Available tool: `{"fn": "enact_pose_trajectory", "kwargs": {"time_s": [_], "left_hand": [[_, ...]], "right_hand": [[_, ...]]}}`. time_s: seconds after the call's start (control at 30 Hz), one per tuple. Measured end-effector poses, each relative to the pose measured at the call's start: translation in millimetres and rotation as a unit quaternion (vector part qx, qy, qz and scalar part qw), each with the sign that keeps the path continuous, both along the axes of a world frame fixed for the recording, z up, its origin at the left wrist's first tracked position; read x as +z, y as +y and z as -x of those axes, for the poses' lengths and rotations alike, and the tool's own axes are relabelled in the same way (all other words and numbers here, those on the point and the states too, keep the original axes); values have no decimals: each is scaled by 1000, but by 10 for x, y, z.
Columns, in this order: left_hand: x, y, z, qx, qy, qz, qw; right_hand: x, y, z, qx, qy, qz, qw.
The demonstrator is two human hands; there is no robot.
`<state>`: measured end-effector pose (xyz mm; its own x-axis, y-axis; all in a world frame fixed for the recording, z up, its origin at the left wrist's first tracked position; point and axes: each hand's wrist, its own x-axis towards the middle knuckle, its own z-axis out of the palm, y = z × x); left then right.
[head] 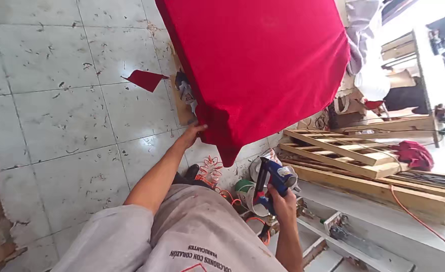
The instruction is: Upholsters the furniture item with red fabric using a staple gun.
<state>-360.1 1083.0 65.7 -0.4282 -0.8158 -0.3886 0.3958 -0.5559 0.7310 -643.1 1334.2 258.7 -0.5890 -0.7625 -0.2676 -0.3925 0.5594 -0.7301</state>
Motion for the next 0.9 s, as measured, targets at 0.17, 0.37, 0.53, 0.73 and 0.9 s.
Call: {"fn": "enact_pose_trajectory", "kwargs": {"time_s": [0.17,0.37,0.53,0.73,0.9], "left_hand": [[422,-209,-59,58,176,-61,981],[652,-158,195,78,20,-136,987],[299,-149,219,66,-143,1,988],[321,-141,214,62,-117,-16,991],[423,-62,116,81,-64,-49,993]], "right_hand": [[260,-289,98,18,113,-6,993],[813,-993,36,72,371,-53,924],[1172,-1924,-52,174,434,-41,883],[800,-3726,-382,335,429,-56,837],[81,-4734,-609,428,414,-10,803]]}}
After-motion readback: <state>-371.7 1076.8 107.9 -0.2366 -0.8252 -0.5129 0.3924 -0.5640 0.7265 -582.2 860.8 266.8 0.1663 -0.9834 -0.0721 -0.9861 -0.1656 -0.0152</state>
